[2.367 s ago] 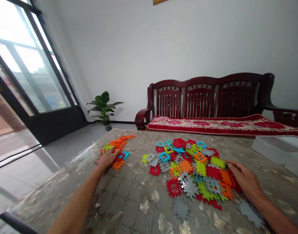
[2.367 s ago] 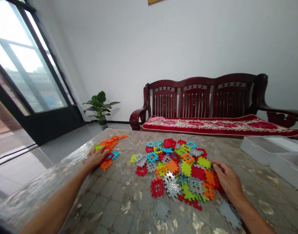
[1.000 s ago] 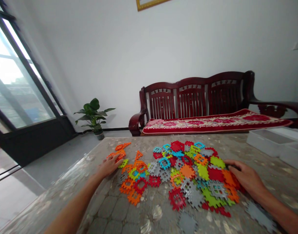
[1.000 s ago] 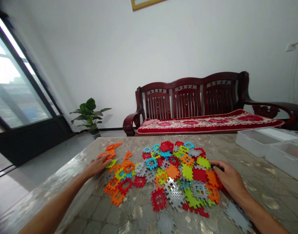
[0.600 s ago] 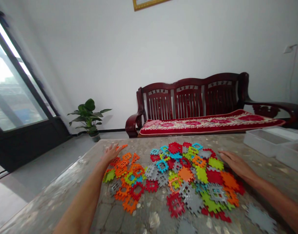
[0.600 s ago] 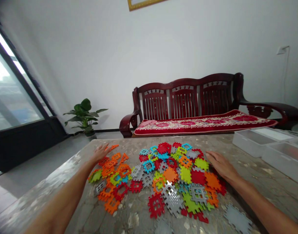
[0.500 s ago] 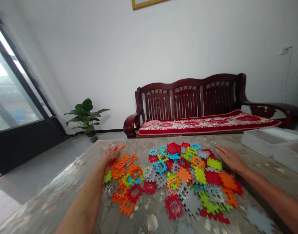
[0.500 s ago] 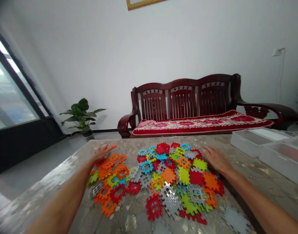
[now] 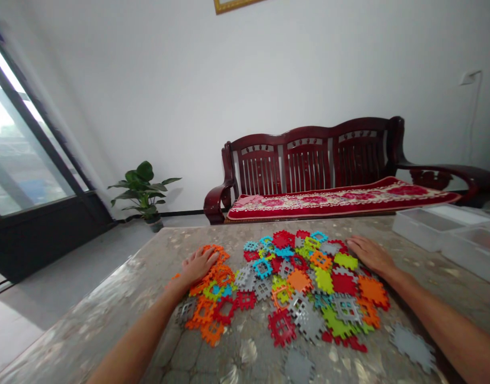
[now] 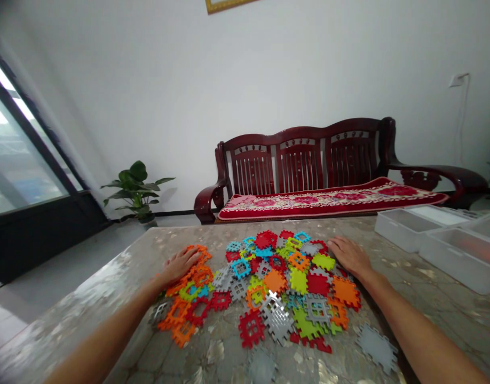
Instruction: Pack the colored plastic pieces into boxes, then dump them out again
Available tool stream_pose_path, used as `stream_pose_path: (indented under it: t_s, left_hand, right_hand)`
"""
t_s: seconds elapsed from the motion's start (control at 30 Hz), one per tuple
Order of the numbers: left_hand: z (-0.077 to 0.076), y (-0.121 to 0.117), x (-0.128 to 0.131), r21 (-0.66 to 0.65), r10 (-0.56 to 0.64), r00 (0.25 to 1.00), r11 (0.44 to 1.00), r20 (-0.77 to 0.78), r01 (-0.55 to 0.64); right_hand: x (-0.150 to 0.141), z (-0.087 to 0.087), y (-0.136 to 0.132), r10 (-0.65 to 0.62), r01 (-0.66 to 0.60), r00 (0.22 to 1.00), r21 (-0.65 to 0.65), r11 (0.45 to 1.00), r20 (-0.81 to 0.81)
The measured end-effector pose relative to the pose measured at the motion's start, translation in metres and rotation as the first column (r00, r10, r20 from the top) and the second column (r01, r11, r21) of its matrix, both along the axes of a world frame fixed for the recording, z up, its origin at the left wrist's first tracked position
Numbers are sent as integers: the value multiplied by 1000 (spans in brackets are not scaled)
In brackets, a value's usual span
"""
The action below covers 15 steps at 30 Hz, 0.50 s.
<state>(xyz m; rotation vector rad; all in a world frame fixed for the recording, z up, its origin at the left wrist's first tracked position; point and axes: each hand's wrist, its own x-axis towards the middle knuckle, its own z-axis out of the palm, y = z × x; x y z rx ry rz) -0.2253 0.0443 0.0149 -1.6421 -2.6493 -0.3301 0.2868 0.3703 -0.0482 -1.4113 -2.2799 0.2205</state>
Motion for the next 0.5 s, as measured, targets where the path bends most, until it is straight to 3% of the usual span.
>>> stream_pose_path:
  t_s: [0.13,0.23,0.4,0.5]
  left_hand:
    - [-10,-4,40,-34,-95,995,995,17,96]
    - [-11,-15,51,-15,-96,995,995,22,96]
    - [-1,-63,32,11,117,993,993,-7,-117]
    - [0,-85,26,1,215,976,977,-21,-215]
  right_hand:
    - [-2,6,-4,13,-15,999,-46,999,-32]
    - [-2,6,-4,15,-19,998,-63,998,-61]
    - [-3,7,-1,22,-31,997,-109,994,-81]
    - [-7,10,-10,89,-125,980,-205,971,-177]
